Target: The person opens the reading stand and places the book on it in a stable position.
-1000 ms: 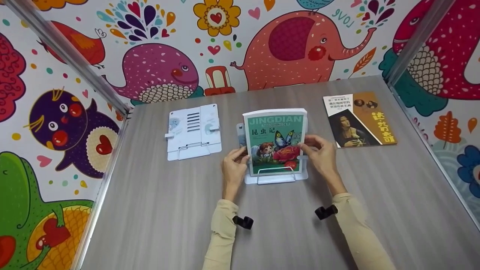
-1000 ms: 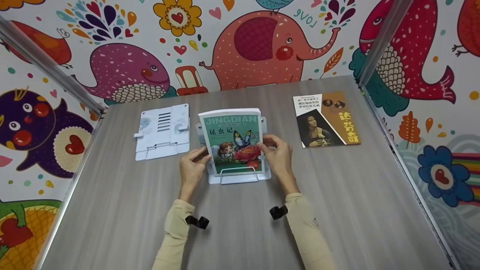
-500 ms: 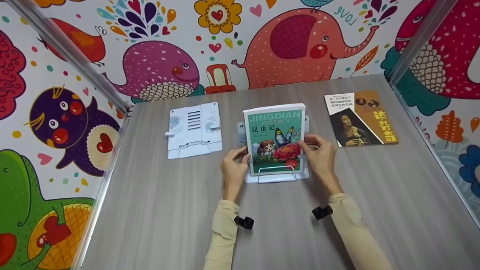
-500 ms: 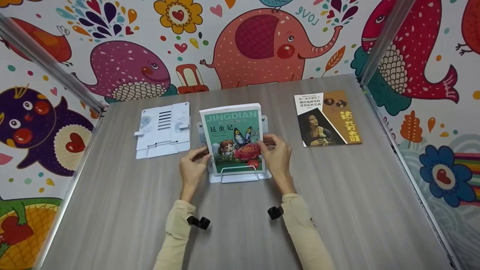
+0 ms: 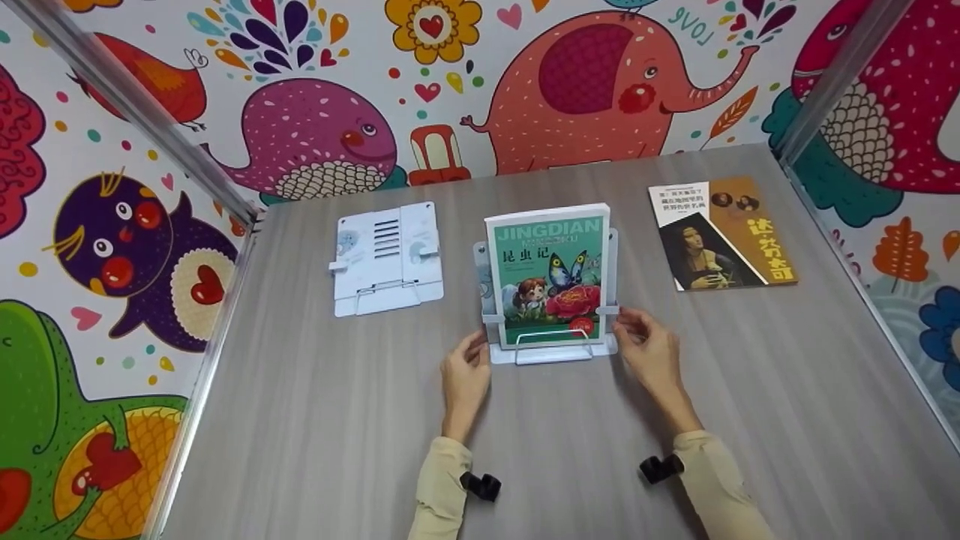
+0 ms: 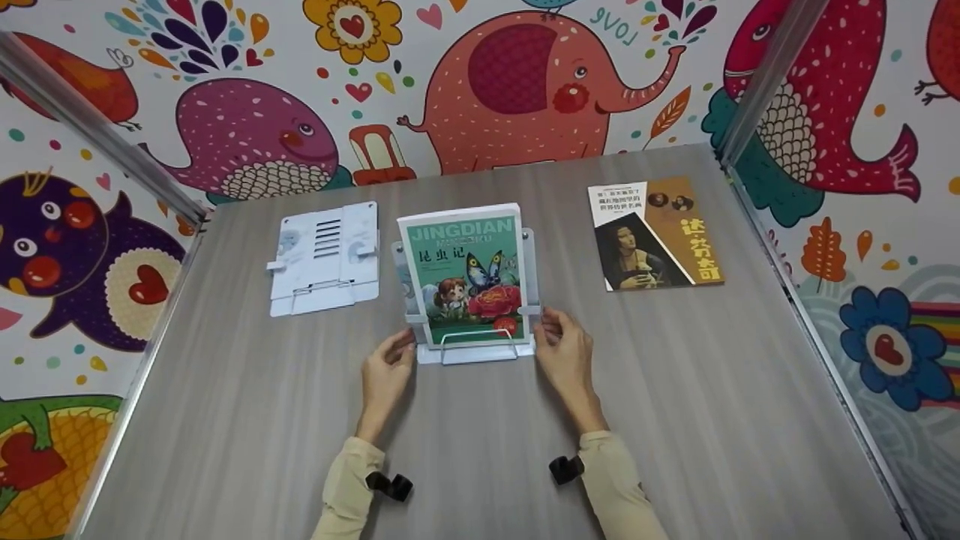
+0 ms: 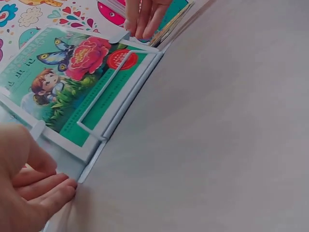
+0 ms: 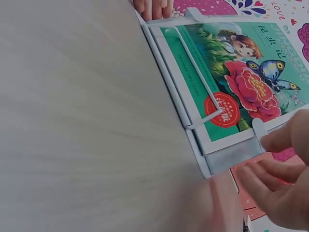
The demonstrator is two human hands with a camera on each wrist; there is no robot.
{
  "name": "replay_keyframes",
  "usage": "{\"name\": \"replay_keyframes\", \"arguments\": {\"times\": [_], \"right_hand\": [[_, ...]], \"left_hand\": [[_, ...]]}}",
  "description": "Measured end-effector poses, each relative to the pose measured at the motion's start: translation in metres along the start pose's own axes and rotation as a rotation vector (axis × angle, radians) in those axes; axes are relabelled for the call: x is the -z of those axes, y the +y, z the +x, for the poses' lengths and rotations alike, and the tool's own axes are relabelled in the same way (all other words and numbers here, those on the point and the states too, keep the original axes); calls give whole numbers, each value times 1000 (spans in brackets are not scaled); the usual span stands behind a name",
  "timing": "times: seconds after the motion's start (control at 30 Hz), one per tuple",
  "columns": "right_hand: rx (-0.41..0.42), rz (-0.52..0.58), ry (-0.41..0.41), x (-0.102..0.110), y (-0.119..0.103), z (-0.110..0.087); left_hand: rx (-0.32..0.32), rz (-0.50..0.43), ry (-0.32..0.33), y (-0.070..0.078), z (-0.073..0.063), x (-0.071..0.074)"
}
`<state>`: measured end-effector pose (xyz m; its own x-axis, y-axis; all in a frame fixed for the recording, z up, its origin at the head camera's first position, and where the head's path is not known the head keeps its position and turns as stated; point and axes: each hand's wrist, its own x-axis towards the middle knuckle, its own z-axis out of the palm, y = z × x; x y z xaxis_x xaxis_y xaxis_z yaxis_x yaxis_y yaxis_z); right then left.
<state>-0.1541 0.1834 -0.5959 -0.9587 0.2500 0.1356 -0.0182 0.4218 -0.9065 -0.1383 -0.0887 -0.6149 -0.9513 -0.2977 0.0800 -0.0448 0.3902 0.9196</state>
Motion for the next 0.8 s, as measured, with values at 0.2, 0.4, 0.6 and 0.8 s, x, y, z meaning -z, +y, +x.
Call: {"name": "replay_keyframes", "arguments": {"times": [0.2,0.4,0.6,0.8], "right_hand": [[-66,-54,-109,-1,1,-10],[-72,-53,-98,-2,2,-16],[-55,-47,-76,-5,3,-20],[-78,-50,-108,-5,7,-13]], "left_hand": [[27,-9,2,-1,-5,-3],[59,-45,5,1,-7,-10],[58,-53,-21,1,-6,-16],[37,-55,-58,4,2,-27]]}}
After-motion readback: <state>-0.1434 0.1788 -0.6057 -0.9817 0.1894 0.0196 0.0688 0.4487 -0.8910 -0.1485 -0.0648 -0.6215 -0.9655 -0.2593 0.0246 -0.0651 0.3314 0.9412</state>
